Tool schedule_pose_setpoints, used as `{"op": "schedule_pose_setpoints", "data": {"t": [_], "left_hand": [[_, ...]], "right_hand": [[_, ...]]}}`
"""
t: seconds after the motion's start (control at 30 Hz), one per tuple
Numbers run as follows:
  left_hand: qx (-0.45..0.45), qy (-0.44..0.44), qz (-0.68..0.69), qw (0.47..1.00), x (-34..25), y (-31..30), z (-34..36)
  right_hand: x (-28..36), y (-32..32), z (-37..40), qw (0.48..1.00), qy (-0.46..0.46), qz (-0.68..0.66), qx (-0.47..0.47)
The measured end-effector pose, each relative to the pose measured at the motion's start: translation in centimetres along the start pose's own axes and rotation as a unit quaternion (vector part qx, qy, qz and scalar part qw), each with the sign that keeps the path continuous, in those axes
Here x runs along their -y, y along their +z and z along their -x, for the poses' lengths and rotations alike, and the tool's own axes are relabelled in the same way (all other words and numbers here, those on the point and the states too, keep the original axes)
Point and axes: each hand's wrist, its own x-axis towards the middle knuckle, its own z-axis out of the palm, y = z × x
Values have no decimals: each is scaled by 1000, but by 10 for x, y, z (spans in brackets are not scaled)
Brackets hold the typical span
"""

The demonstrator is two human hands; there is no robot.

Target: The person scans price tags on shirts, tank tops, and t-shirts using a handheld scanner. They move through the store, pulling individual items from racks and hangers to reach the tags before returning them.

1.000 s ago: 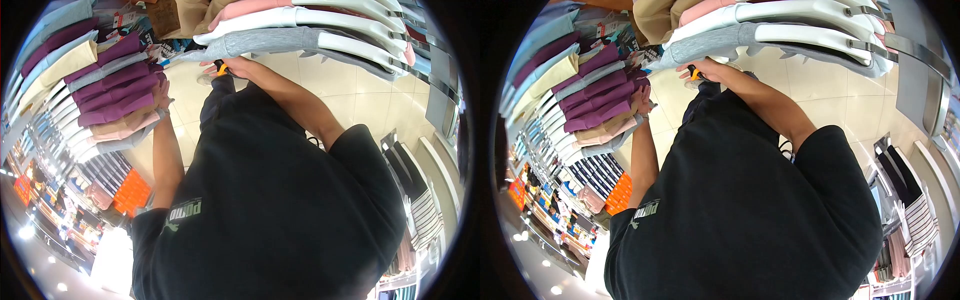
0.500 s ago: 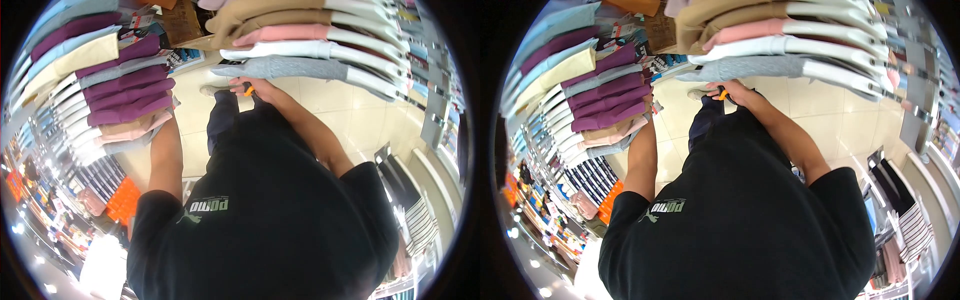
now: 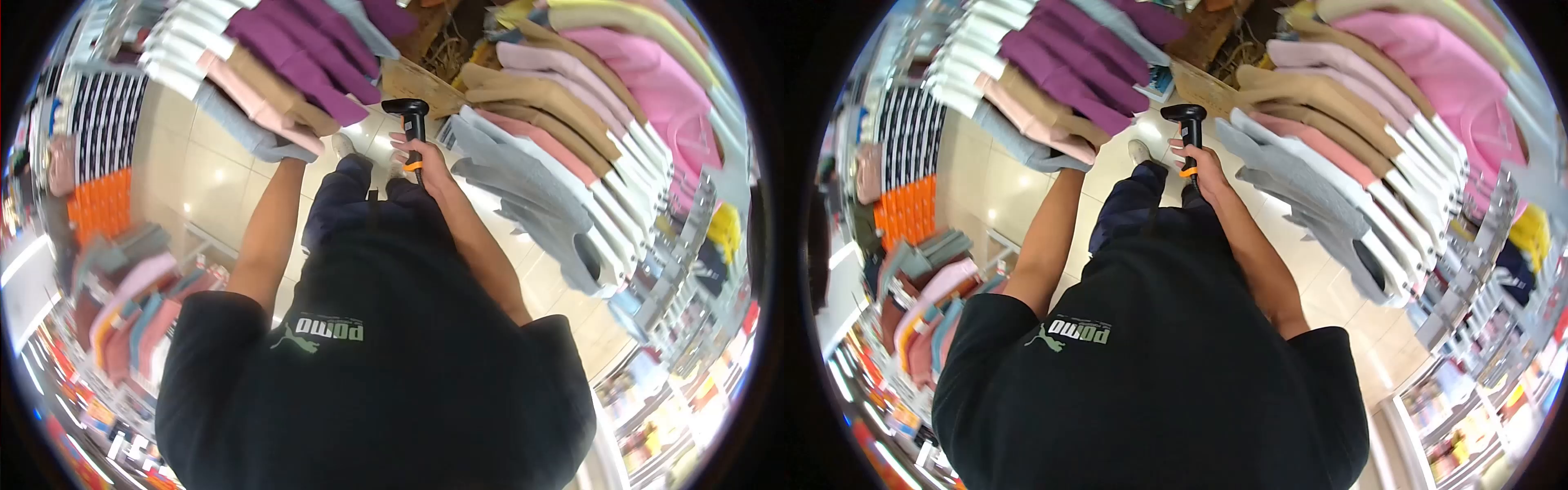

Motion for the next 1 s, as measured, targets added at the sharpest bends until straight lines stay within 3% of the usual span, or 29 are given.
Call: {"op": "schedule_pose_setpoints", "data": {"t": [0.2, 0.3, 0.43, 0.63, 0.67, 0.77, 1.0], "left_hand": [[39, -1, 63, 997, -16, -7, 43], [79, -6, 64, 995, -25, -8, 52], [139, -3, -57, 989, -23, -22, 55], [250, 53, -310, 916, -27, -52, 68], [212, 51, -312, 925, -30, -49, 79], [225, 106, -411, 877, -31, -51, 81], [230, 83, -340, 908, -45, -37, 110]], "right_hand": [[6, 34, 2, 999, -10, 42, 10], [1, 59, 13, 1000, -4, 0, 29], [-16, 91, 36, 995, 15, -50, 87], [-45, 123, 65, 986, 34, -121, 113], [-49, 125, 68, 985, 31, -129, 108], [-57, 130, 76, 985, 16, -140, 100], [-74, 135, 92, 982, -11, -167, 89]]}}
